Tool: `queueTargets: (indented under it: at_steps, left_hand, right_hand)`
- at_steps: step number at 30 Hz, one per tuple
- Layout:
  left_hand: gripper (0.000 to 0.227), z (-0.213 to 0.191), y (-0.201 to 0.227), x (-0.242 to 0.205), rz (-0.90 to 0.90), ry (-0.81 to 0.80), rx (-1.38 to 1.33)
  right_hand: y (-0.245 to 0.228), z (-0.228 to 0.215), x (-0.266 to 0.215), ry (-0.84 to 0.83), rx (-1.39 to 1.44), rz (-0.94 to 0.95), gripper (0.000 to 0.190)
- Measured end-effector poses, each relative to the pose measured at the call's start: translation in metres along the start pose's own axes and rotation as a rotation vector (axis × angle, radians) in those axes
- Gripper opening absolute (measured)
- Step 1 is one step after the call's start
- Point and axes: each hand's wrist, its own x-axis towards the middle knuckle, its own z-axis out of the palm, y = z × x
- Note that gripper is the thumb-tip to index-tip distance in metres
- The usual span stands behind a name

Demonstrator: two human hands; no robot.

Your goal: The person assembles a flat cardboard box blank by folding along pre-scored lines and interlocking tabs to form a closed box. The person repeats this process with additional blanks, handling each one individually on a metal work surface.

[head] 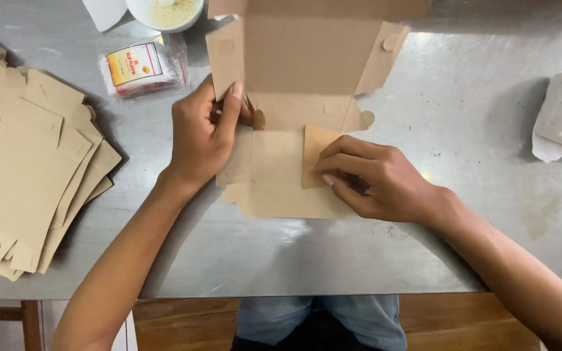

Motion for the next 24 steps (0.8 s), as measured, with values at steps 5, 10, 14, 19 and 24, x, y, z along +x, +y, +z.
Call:
queueTargets:
  at_steps: [5,10,14,19,24]
  left_hand:
    - [0.018,-0.017,-0.005,0.014,0.255,0.264,0.684]
    - [0.007,-0.018,0.043,0.008,0.515,0.172,0.655]
    - [0.008,0.029,0.035,-0.014,0.583,-0.126,0.524]
    - [0.012,0.05,0.033,-0.024,0.569,-0.241,0.445]
    - [0.011,0.044,0.034,-0.027,0.52,-0.277,0.413]
  right_hand:
    - [0.02,-0.002,0.013,-0.041,-0.29,-0.304,0.015]
    - [0.026,-0.016,0.029,-0.101,-0.301,-0.365,0.018]
    - [0.04,-0.017,0.029,-0.003,-0.384,-0.398,0.009]
    - [0.051,-0.018,0.023,0.133,-0.473,-0.207,0.033]
    - [0.049,-0.018,0.025,0.123,-0.457,-0.195,0.024]
